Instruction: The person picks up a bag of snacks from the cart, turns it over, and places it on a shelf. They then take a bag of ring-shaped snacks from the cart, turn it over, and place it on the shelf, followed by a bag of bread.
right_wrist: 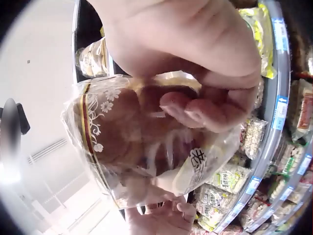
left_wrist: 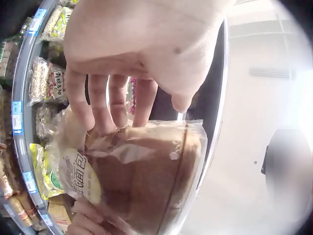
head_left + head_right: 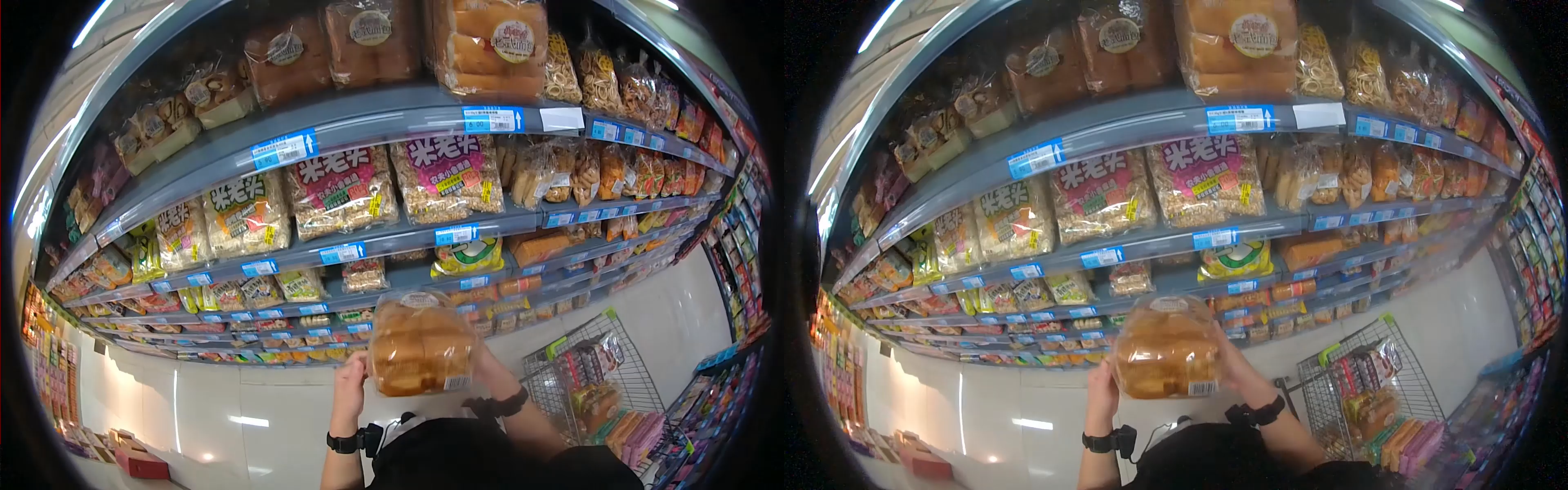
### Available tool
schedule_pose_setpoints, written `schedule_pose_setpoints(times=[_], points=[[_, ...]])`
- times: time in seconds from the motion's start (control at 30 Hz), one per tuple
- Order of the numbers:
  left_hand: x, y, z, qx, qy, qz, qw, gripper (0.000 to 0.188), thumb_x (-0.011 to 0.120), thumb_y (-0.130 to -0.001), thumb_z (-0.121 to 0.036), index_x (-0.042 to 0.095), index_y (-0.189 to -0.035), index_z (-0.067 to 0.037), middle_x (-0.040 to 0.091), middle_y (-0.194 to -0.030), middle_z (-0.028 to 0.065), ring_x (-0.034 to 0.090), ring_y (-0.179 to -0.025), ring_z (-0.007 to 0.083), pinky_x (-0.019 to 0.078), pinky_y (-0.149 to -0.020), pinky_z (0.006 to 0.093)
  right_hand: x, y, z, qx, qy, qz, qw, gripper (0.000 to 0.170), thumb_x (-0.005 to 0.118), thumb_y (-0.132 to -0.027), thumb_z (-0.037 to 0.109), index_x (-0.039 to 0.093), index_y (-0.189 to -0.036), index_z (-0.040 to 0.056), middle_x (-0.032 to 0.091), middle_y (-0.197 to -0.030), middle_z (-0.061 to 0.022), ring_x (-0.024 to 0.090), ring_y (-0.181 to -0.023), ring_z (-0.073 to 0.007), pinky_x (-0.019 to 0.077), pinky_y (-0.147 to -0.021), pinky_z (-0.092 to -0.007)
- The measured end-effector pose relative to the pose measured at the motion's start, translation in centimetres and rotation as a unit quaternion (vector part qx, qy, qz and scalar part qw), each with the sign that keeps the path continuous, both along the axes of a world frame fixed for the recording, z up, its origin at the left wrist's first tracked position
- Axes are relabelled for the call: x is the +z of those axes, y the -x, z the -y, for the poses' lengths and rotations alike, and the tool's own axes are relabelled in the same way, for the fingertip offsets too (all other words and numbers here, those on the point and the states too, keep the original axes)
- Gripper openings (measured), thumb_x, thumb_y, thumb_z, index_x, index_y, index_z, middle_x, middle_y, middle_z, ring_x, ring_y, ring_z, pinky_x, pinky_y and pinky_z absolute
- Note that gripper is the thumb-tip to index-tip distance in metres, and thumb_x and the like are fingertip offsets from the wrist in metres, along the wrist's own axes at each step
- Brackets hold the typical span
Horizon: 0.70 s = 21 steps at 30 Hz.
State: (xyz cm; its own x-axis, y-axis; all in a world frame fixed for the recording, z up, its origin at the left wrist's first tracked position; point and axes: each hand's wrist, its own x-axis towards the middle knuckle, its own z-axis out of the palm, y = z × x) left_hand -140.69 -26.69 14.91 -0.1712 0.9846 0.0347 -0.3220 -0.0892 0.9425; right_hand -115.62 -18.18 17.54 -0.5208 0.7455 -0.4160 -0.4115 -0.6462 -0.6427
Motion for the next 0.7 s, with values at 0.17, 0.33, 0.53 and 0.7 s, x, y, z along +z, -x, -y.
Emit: schedule_pose_setpoints(times=[0.17,0.33,0.53,0.7], points=[[-0.3,2.8,-0.6,-0.023,-0.006,0.011,1.0,0.05,0.052,-0.101,-0.038,0.062,-0.116,0.008,0.058,-0.124,0.0093,0.055,-0.114,0.0185,0.0407,-0.098,0.0301,2.2,0.5,1.1,-0.091,-0.348,0.154,0.92,0.067,0.049,-0.102,0.029,0.014,-0.154,0.004,0.037,-0.15,-0.0141,0.044,-0.131,-0.0206,0.0368,-0.107,-0.0321],[4.9,4.5,-1.3,-0.139,-0.068,-0.073,0.985,0.053,0.07,-0.09,-0.032,0.059,-0.123,0.008,0.052,-0.137,0.0136,0.051,-0.124,0.0228,0.0359,-0.106,0.034,9.5,0.9,2.7,-0.091,-0.324,0.112,0.935,0.084,0.068,-0.09,0.02,0.015,-0.152,0.0015,0.036,-0.15,-0.0154,0.036,-0.138,-0.0243,0.0341,-0.108,-0.0376],[9.2,7.0,-4.4,-0.114,-0.186,-0.237,0.947,0.056,0.08,-0.078,-0.023,0.061,-0.122,0.005,0.058,-0.132,0.0179,0.058,-0.118,0.0252,0.0419,-0.102,0.0358,17.1,0.8,2.9,-0.086,-0.652,0.357,0.663,0.094,0.089,-0.064,0.023,0.04,-0.142,0.0045,0.037,-0.145,-0.0214,0.031,-0.141,-0.0362,0.031,-0.111,-0.0472],[11.4,7.9,-10.5,0.09,-0.358,-0.589,0.719,0.036,0.074,-0.08,-0.017,0.065,-0.11,0.0,0.069,-0.106,0.0151,0.066,-0.099,0.0278,0.0513,-0.085,0.0396,18.8,1.9,-2.7,-0.123,-0.758,0.289,0.572,0.084,0.083,-0.066,0.019,0.044,-0.14,0.0097,0.034,-0.147,-0.0234,0.026,-0.142,-0.0439,0.0244,-0.114,-0.0539]])
